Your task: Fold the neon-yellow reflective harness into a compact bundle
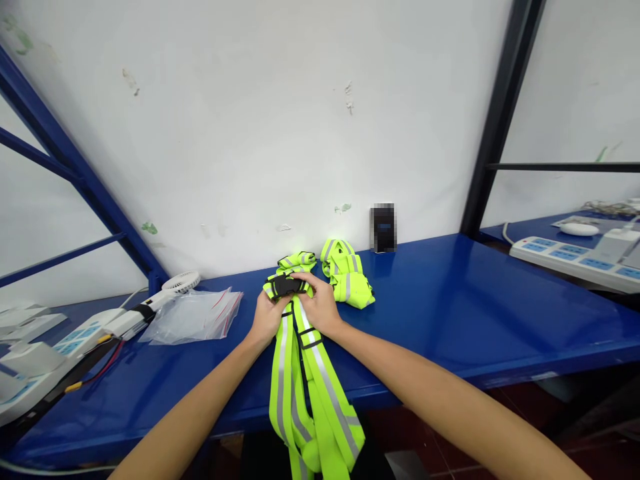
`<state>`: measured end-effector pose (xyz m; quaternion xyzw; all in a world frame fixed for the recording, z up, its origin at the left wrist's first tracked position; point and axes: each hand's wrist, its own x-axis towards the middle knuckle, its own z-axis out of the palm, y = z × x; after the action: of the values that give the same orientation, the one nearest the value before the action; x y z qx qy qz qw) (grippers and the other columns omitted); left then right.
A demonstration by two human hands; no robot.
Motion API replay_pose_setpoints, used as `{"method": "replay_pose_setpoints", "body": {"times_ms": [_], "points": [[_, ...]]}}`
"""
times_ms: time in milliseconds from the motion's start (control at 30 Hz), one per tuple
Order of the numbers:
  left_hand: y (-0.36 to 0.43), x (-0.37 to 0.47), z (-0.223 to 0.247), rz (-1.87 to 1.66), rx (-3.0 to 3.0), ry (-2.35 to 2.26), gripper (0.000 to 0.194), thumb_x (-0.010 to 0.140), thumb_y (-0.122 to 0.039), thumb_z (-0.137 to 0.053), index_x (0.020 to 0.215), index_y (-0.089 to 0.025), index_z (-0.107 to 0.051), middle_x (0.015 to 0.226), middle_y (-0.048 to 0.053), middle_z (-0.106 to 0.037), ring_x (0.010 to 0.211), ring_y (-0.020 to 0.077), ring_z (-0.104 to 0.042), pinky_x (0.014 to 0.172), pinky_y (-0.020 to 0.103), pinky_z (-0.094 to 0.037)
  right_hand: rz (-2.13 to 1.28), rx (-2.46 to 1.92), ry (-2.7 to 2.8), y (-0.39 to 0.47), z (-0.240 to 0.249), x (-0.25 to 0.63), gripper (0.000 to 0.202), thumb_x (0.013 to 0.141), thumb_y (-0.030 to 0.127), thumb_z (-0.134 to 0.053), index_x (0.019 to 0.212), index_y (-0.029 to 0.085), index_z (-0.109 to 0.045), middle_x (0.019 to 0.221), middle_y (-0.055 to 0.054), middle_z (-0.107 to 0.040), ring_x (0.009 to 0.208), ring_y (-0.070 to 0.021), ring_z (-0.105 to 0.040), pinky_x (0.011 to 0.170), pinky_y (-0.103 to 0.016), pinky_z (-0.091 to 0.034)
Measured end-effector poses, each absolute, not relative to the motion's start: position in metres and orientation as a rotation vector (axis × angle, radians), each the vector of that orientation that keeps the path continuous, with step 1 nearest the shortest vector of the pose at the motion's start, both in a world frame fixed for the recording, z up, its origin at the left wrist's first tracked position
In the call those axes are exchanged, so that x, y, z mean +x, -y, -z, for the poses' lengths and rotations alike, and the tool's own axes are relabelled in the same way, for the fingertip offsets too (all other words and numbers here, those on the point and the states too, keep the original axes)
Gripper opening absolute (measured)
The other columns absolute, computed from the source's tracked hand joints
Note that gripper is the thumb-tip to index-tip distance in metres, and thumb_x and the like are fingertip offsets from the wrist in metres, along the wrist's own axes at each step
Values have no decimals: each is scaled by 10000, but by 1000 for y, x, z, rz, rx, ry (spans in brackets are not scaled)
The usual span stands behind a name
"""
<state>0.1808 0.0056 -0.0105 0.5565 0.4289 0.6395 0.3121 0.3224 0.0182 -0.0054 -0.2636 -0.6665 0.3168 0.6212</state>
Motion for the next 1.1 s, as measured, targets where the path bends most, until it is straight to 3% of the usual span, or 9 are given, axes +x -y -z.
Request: {"method": "replay_pose_setpoints", "body": {"times_ms": [100, 300, 433, 600, 667, 900, 1100], "points": [[-6, 181, 11, -1692, 1421, -1141, 420, 649, -261, -791, 1017, -111, -655, 1061, 123, -712, 998, 274, -649, 923, 381, -467, -725, -642, 1560, -19, 4, 323, 402, 736, 86, -540, 1082, 196, -711, 1081, -57, -713, 1031, -230, -641, 944, -364, -480], [-8, 177, 10, -1743, 1350, -1210, 418, 611, -232, -794, 995, -127, -668, 1009, 97, -722, 955, 258, -657, 893, 365, -477, -819, -733, 1668, -17, 0, 326, 421, 822, 307, -622, 1227, 192, -642, 1000, -57, -701, 762, -197, -616, 741, -335, -501], [-9, 174, 10, -1727, 1337, -1215, 402, 611, -203, -762, 999, -137, -680, 1026, 92, -722, 969, 258, -658, 911, 380, -476, -963, -669, 1670, -19, -2, 328, 396, 866, 350, -586, 1234, 211, -637, 939, -48, -689, 831, -214, -626, 795, -351, -502], [-6, 175, 11, -1675, 1212, -1073, 349, 640, -224, -696, 981, -157, -670, 1013, 73, -726, 1008, 265, -658, 943, 401, -473, -1477, -525, 1378, -21, -2, 325, 747, 811, 335, -673, 1471, 267, -331, 923, -20, -707, 794, -199, -678, 762, -355, -540], [-6, 175, 13, -1713, 1143, -1088, 314, 633, -225, -676, 943, -176, -664, 992, 52, -724, 1034, 260, -647, 951, 388, -468, -1584, -506, 1261, -21, -2, 323, 824, 774, 321, -717, 1475, 245, -292, 894, -16, -713, 771, -197, -692, 745, -345, -547], [-4, 178, 16, -1698, 920, -977, 324, 583, -205, -581, 906, -201, -608, 946, -4, -710, 973, 222, -656, 917, 363, -485, -1607, -547, 1151, -21, -6, 321, 745, 725, 348, -768, 1355, 234, -386, 832, -15, -714, 691, -196, -697, 694, -341, -558], [4, 184, 1, -1562, 927, -859, 539, 557, -190, -776, 1061, -186, -585, 945, 44, -740, 943, 265, -697, 895, 416, -513, -1385, -571, 1311, -23, -3, 324, 693, 814, 418, -677, 1398, 245, -345, 825, -19, -695, 666, -187, -680, 662, -332, -558]]}}
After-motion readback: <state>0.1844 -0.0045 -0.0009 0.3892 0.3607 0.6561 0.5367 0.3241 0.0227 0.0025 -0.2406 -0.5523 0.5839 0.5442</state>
